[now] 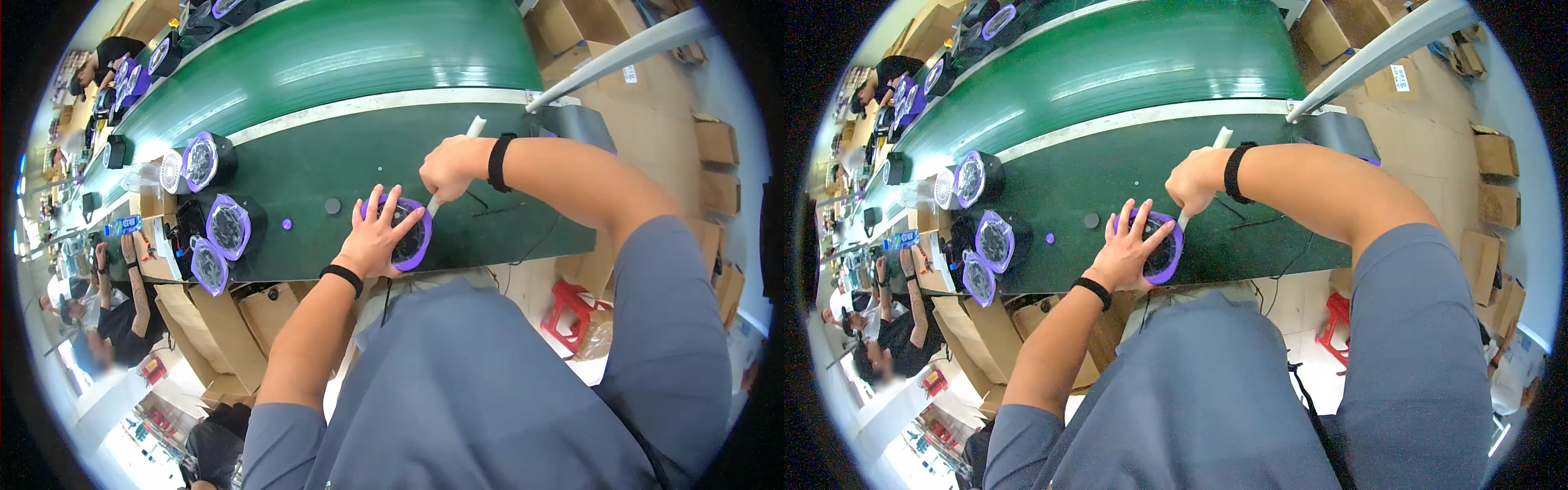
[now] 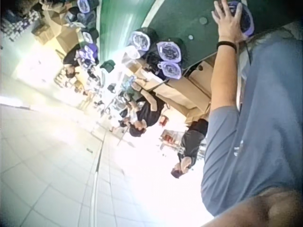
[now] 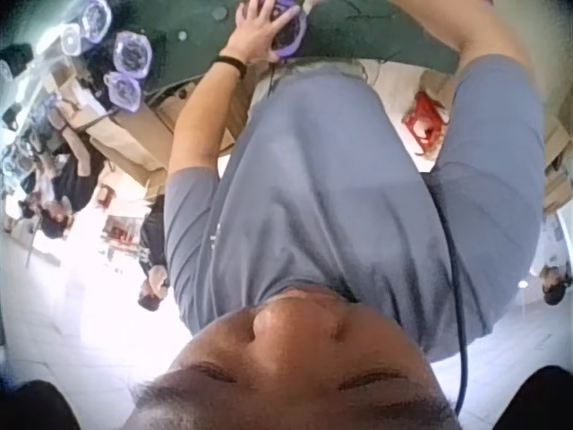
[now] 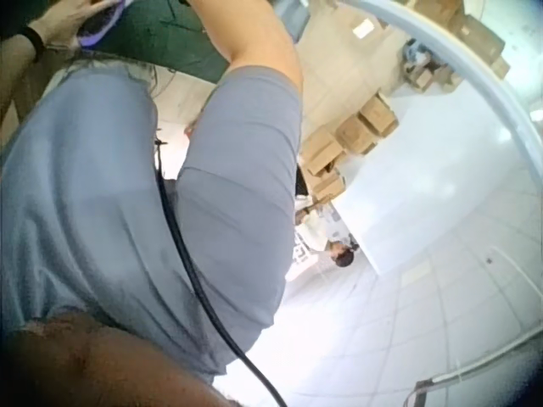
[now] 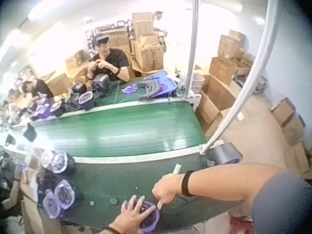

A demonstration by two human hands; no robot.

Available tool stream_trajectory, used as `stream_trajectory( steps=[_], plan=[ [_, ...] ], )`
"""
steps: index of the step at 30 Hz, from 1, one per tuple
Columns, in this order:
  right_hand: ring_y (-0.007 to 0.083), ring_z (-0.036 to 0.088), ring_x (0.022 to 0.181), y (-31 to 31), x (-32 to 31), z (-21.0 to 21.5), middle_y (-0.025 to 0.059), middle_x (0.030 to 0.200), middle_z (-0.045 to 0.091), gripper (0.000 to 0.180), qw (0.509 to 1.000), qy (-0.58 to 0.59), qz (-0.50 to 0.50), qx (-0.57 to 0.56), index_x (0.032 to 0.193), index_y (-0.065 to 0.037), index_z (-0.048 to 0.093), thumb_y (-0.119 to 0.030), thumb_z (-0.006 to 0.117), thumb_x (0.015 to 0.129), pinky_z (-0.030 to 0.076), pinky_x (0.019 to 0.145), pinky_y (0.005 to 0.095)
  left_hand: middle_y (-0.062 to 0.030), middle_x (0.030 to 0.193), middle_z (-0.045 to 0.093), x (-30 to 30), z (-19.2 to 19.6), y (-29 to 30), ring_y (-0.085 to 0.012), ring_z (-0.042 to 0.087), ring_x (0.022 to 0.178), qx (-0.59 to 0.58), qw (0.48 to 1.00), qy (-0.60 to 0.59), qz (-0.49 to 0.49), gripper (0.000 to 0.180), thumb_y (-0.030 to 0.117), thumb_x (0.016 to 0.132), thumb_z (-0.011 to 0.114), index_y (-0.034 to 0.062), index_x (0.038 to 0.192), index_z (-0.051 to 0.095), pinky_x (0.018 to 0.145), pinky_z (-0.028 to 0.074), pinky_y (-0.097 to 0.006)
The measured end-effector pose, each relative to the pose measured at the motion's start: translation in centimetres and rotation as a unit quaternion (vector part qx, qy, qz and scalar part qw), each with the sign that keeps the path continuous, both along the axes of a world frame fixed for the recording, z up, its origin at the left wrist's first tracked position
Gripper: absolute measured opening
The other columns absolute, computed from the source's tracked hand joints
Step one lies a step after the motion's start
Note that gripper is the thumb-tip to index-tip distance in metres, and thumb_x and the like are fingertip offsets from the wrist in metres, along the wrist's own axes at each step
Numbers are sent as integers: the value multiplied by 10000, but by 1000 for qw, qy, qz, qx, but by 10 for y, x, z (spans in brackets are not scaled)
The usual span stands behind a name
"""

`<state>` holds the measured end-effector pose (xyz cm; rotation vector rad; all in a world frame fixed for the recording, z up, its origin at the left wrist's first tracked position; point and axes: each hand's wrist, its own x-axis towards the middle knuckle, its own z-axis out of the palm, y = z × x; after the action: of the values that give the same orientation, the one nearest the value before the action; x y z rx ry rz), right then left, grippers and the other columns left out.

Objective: The person uses a white plastic tool to scrape and smooth the interior surface of black circular components inside purple plastic housings. They repeatedly rotate the housing and apply the tool to the interior surface, working on multiple units lined up on a green assembly table.

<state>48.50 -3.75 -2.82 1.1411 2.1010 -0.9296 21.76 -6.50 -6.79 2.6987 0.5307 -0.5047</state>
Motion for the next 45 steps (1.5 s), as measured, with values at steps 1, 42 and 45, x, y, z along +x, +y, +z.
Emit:
stream_trajectory(
  steps=[1, 42, 45],
  plan=[
    [340, 783, 983, 0, 2, 0, 75, 993, 820, 282, 1000, 8, -14, -11, 1045, -181, 855, -401, 731, 918, 619, 813, 518, -248, 1772, 184, 0, 1, 0, -568, 175, 1609, 2, 1000, 2, -3, 1371, 507, 520, 1010, 413, 1702, 322, 1198, 310, -786],
    [511, 730, 995, -127, 7, -20, 275, 995, 756, 413, 925, 111, -363, -25, 1119, -42, 675, -416, 500, 1123, 563, 873, 635, -240, 1766, 227, 3, -1, 19, -569, 211, 1597, -1, 999, -12, -40, 1235, 504, 553, 970, 428, 1657, 422, 1207, 317, -755],
    [512, 733, 979, -140, 1, -34, 279, 970, 752, 327, 898, 144, -416, 10, 1101, -47, 681, -354, 569, 1097, 571, 854, 629, -247, 1762, 231, 4, -1, 18, -572, 212, 1595, 0, 1000, -24, -17, 1231, 507, 560, 968, 415, 1659, 422, 1198, 326, -761]
  ],
)
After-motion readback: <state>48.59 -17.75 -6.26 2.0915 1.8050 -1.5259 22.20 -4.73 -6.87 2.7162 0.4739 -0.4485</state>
